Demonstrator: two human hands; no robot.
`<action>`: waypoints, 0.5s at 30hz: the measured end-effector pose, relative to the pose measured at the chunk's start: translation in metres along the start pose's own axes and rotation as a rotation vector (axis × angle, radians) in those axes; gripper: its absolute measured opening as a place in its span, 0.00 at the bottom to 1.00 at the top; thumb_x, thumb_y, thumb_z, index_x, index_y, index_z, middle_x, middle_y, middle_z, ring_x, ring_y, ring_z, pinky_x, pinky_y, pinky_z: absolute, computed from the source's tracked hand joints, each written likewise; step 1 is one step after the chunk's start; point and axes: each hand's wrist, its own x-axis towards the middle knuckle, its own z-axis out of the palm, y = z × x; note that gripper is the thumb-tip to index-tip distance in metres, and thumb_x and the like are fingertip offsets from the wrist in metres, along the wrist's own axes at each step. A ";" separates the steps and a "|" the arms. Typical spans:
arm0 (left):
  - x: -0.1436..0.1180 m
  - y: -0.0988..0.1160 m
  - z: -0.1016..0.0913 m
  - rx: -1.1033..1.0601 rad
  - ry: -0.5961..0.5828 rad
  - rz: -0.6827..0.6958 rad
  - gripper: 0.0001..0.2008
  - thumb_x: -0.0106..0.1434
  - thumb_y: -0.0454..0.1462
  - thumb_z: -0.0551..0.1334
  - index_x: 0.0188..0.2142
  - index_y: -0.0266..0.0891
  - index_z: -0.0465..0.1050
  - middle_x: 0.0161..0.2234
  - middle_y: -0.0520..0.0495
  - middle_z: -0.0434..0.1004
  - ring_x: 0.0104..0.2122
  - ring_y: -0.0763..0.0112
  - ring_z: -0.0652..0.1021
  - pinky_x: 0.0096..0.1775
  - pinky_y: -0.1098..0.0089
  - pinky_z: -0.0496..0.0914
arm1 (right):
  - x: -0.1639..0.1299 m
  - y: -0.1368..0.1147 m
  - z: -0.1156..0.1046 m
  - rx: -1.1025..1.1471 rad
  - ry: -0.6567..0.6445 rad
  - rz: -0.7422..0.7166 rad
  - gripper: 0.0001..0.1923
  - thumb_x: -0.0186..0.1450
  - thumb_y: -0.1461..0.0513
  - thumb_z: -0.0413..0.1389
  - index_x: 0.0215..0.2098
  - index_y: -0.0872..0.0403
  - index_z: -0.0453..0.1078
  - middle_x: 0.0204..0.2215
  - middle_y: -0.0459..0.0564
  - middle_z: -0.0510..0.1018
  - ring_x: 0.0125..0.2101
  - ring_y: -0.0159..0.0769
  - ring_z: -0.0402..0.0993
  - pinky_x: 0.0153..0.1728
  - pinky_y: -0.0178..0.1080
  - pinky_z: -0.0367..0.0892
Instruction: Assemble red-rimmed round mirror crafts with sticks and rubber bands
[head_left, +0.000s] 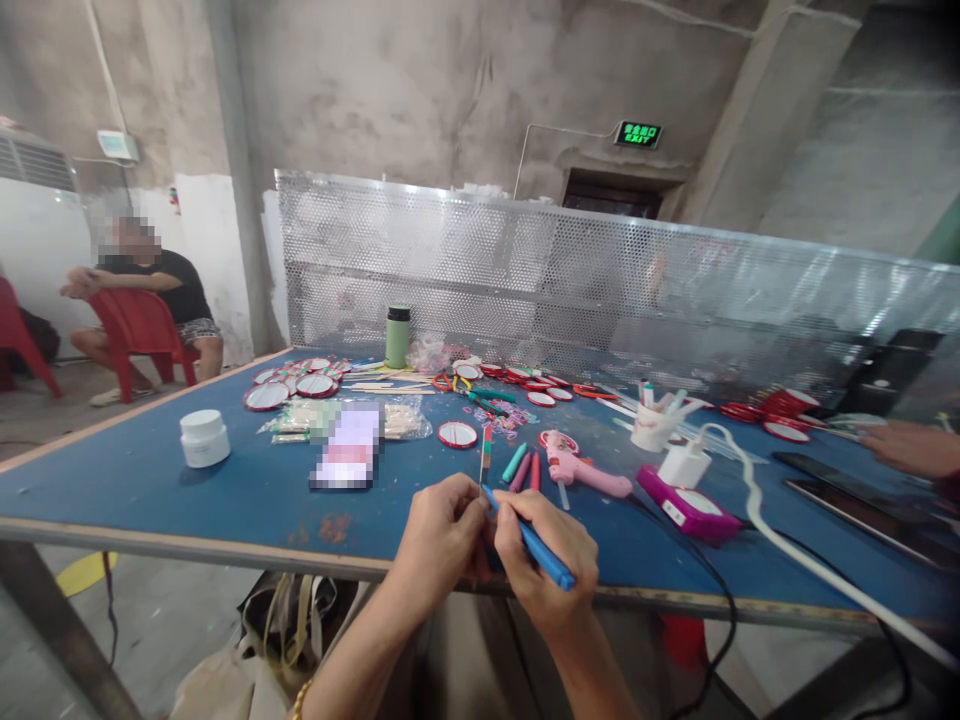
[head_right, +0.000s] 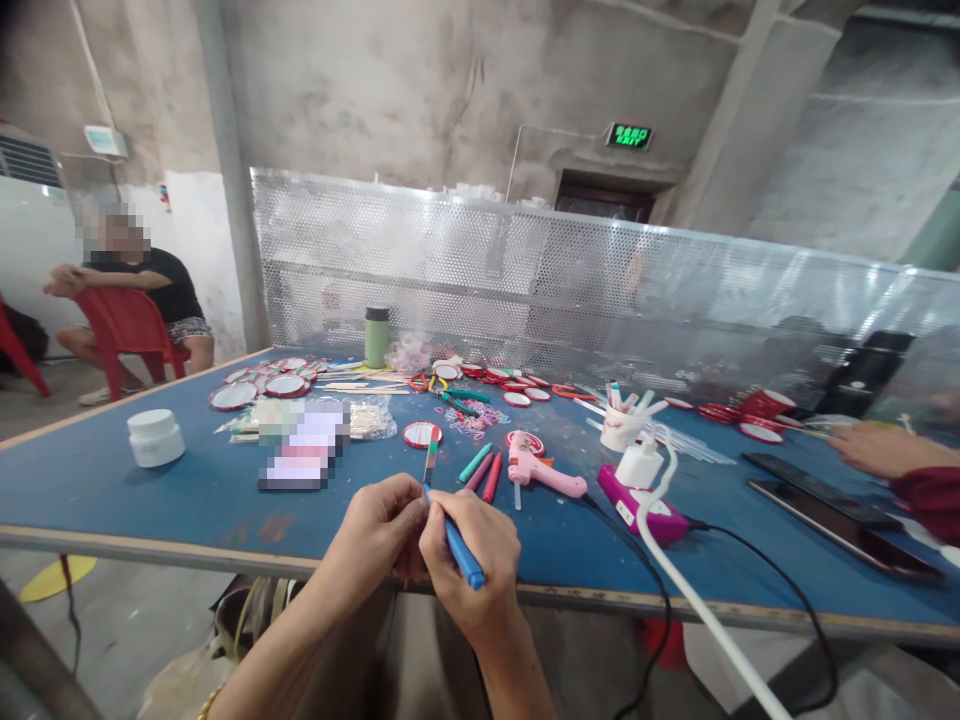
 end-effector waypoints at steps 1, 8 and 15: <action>0.000 0.000 0.000 -0.001 -0.001 0.002 0.11 0.61 0.41 0.57 0.24 0.41 0.62 0.14 0.57 0.67 0.12 0.73 0.71 0.15 0.76 0.62 | 0.000 0.000 0.000 -0.010 0.000 0.000 0.07 0.66 0.69 0.54 0.36 0.54 0.73 0.27 0.48 0.82 0.26 0.33 0.79 0.32 0.34 0.73; -0.001 0.000 0.001 -0.015 -0.007 -0.004 0.11 0.61 0.42 0.56 0.25 0.41 0.63 0.13 0.57 0.66 0.12 0.73 0.70 0.15 0.75 0.62 | 0.002 0.000 0.001 0.002 0.025 -0.003 0.08 0.65 0.70 0.54 0.38 0.54 0.74 0.28 0.49 0.82 0.28 0.33 0.80 0.34 0.34 0.73; 0.000 -0.001 0.001 0.003 -0.013 -0.006 0.11 0.62 0.41 0.56 0.25 0.41 0.62 0.14 0.57 0.67 0.12 0.73 0.71 0.15 0.76 0.62 | -0.001 0.001 0.001 -0.045 0.031 -0.012 0.07 0.65 0.68 0.55 0.37 0.54 0.74 0.27 0.47 0.82 0.27 0.32 0.80 0.34 0.33 0.74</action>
